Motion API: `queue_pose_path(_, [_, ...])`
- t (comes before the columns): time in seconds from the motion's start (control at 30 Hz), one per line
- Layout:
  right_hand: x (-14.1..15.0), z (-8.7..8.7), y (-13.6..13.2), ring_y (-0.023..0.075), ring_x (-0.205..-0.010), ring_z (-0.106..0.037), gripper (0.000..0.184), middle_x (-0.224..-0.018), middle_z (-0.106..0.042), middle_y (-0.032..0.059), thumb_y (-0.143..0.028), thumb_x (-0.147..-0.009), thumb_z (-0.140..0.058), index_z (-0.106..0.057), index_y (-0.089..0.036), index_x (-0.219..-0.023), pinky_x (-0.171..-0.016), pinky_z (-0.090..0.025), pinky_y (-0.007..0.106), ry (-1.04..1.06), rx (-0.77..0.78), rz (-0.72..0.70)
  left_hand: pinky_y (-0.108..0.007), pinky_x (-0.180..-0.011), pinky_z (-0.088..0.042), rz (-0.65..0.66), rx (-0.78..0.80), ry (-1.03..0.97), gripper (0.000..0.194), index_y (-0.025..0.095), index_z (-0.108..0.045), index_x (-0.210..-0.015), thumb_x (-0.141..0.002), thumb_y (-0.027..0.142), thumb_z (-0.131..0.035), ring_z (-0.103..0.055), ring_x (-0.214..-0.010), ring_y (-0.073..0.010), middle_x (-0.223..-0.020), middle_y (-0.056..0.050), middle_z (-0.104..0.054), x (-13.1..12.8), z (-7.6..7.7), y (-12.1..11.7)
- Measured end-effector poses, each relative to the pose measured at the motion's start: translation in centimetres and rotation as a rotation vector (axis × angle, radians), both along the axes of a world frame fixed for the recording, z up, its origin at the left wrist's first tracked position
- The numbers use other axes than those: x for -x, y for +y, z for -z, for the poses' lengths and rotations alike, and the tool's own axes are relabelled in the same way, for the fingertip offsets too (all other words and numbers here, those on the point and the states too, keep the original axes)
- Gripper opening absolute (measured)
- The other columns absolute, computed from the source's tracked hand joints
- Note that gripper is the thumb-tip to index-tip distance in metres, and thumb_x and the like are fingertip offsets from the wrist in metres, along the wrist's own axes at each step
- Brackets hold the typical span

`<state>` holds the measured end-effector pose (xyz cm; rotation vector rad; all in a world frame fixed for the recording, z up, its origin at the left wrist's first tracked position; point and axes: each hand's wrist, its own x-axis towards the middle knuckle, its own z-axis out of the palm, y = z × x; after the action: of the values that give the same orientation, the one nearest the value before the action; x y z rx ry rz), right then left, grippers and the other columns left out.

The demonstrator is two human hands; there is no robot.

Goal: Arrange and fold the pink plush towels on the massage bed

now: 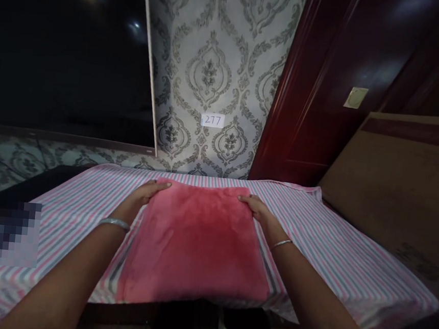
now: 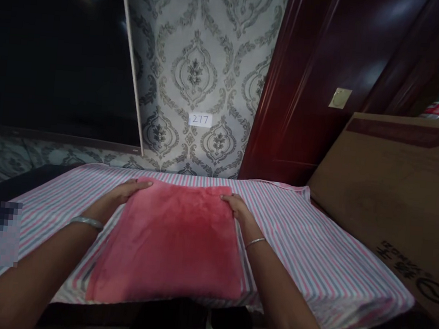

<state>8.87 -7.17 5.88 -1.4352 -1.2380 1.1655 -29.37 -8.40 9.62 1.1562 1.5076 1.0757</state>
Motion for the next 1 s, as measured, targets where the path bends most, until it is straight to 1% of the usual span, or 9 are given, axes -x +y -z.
queue_pose_path(0.13, [-1.3, -5.2, 0.4, 0.0219, -0.088, -0.071, 0.021, -0.095, -0.076, 0.0076, -0.026, -0.071, -0.069, -0.067, -0.018, -0.090, -0.080, -0.057, 0.031, 0.120, -0.212, -0.009, -0.034, -0.071, -0.060, 0.080, -0.295, -0.097, 0.058, 0.016, -0.067, -0.090, -0.047, 0.047, -0.090, -0.069, -0.083, -0.0247, -0.090, -0.009, -0.073, 1.0, -7.0, -1.2])
queue_pose_path(0.27, [-1.8, -11.4, 1.4, 0.0249, -0.094, -0.068, 0.042, -0.099, -0.075, 0.0086, -0.034, -0.062, -0.075, -0.067, -0.015, -0.098, -0.086, -0.055, 0.038, 0.174, -0.615, 0.001, -0.029, -0.070, -0.056, -0.053, -0.679, 0.155, 0.048, 0.018, -0.061, -0.089, -0.055, 0.044, -0.084, -0.064, -0.081, -0.0189, -0.086, -0.003, -0.067, 1.1, -13.8, -1.9])
queue_pose_path(0.33, [-1.8, -13.5, 1.3, 0.0257, -0.104, -0.065, 0.053, -0.114, -0.072, 0.0111, -0.037, -0.064, -0.072, -0.065, -0.014, -0.111, -0.094, -0.052, 0.040, 0.113, -0.810, 0.020, -0.028, -0.075, -0.055, -0.074, -0.815, 0.296, 0.043, 0.019, -0.059, -0.096, -0.064, 0.042, -0.077, -0.063, -0.084, -0.0177, -0.091, -0.002, -0.065, 0.9, -15.7, -2.1])
queue_pose_path(0.4, [-1.8, -13.9, 0.4, 0.0256, -0.117, -0.061, 0.062, -0.130, -0.066, 0.0132, -0.035, -0.068, -0.068, -0.060, -0.014, -0.126, -0.103, -0.047, 0.039, 0.004, -0.942, 0.053, -0.031, -0.085, -0.054, -0.045, -0.902, 0.424, 0.044, 0.020, -0.058, -0.107, -0.070, 0.040, -0.071, -0.063, -0.095, -0.0193, -0.103, -0.003, -0.065, 0.9, -15.9, -2.3])
queue_pose_path(0.5, [-2.2, -10.5, -1.9, 0.0255, -0.124, -0.056, 0.065, -0.139, -0.060, 0.0134, -0.031, -0.071, -0.063, -0.055, -0.016, -0.134, -0.108, -0.042, 0.039, -0.198, -0.976, 0.087, -0.037, -0.101, -0.048, 0.030, -0.952, 0.626, 0.045, 0.020, -0.057, -0.115, -0.073, 0.036, -0.065, -0.059, -0.110, -0.0232, -0.117, -0.006, -0.064, 1.3, -12.6, -3.1])
queue_pose_path(0.67, [-3.6, 1.8, -7.7, 0.0278, -0.102, -0.064, 0.032, -0.104, -0.070, 0.0088, -0.040, -0.078, -0.057, -0.064, -0.022, -0.104, -0.094, -0.050, 0.042, -0.419, -0.762, -0.006, -0.040, -0.096, -0.049, 0.209, -0.890, 0.895, 0.021, 0.022, -0.059, -0.100, -0.080, 0.026, -0.056, -0.061, -0.101, -0.0242, -0.103, -0.007, -0.066, 2.5, -0.9, -7.7])
queue_pose_path(0.77, [-4.2, 7.8, -11.4, 0.0282, -0.103, -0.063, 0.033, -0.105, -0.069, 0.0089, -0.038, -0.076, -0.054, -0.064, -0.025, -0.104, -0.094, -0.050, 0.042, -0.484, -0.683, -0.024, -0.041, -0.094, -0.050, 0.292, -0.887, 0.954, 0.021, 0.023, -0.058, -0.100, -0.082, 0.017, -0.051, -0.061, -0.104, -0.0246, -0.104, -0.008, -0.065, 2.8, 5.4, -11.5])
queue_pose_path(0.9, [-4.6, 11.1, -14.8, 0.0296, -0.114, -0.060, 0.039, -0.116, -0.068, 0.0109, -0.038, -0.075, -0.053, -0.065, -0.026, -0.110, -0.104, -0.045, 0.047, -0.500, -0.650, -0.080, -0.044, -0.095, -0.050, 0.325, -0.816, 1.065, 0.032, 0.021, -0.062, -0.105, -0.079, 0.012, -0.047, -0.059, -0.109, -0.0269, -0.111, -0.012, -0.065, 3.0, 10.1, -15.1])
queue_pose_path(1.0, [-5.3, 10.9, -16.3, 0.0291, -0.122, -0.058, 0.040, -0.122, -0.069, 0.0095, -0.034, -0.077, -0.049, -0.068, -0.028, -0.111, -0.109, -0.043, 0.049, -0.497, -0.588, -0.159, -0.047, -0.099, -0.048, 0.355, -0.766, 1.056, 0.036, 0.022, -0.063, -0.113, -0.080, 0.019, -0.050, -0.059, -0.115, -0.0287, -0.119, -0.013, -0.065, 3.1, 10.5, -16.5])
